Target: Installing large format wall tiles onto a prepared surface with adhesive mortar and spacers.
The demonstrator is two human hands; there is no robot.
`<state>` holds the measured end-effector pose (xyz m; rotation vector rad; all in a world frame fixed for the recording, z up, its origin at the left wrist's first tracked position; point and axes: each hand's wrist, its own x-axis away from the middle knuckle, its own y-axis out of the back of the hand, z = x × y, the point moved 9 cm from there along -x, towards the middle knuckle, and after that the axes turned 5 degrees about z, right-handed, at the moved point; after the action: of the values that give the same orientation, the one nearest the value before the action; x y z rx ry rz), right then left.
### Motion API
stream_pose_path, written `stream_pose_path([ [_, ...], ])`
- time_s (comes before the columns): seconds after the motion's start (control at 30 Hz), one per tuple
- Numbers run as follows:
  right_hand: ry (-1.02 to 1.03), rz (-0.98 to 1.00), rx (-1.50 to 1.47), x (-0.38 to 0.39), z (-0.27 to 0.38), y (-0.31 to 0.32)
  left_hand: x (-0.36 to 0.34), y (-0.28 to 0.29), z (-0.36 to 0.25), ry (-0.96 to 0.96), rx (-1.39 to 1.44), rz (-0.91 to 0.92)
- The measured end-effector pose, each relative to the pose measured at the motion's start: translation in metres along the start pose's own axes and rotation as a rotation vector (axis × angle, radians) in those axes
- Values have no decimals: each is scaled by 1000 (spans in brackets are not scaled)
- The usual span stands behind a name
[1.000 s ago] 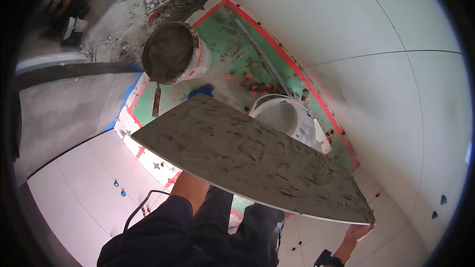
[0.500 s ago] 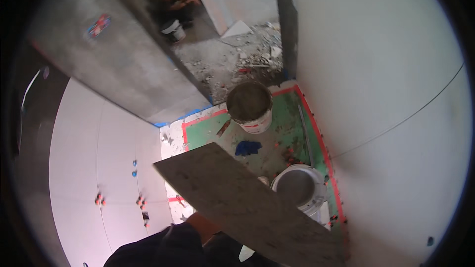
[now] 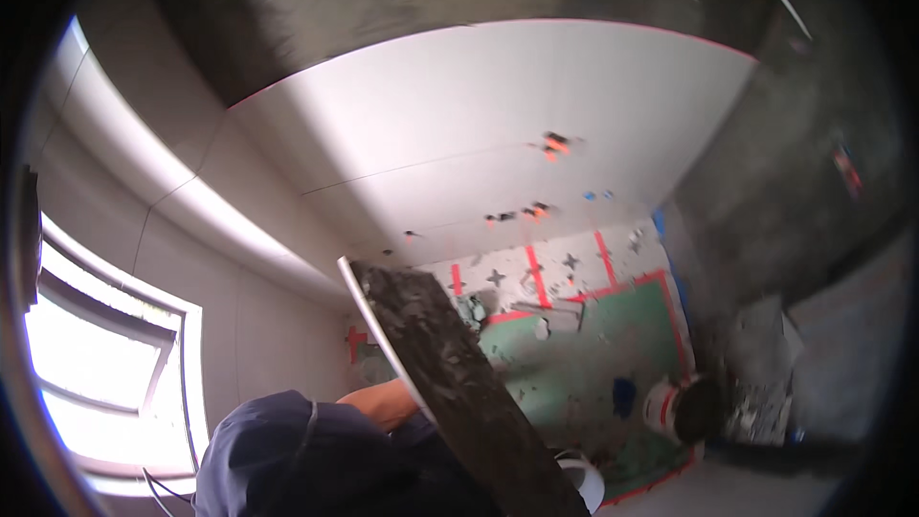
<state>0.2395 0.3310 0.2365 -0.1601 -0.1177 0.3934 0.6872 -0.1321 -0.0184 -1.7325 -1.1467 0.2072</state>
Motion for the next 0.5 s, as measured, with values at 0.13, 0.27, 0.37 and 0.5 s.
stream_pose_path([
  [0.13,111,279,239,-98,-10,-93,62,64,-52,-188,136,-135],
  [0.27,126,184,280,-163,-13,-223,94,112,-109,-366,216,-213],
  [0.37,233,277,423,-185,-8,-336,117,145,-149,-521,276,-228],
  [0.5,427,396,592,-201,9,-470,133,170,-194,-731,322,-173],
])
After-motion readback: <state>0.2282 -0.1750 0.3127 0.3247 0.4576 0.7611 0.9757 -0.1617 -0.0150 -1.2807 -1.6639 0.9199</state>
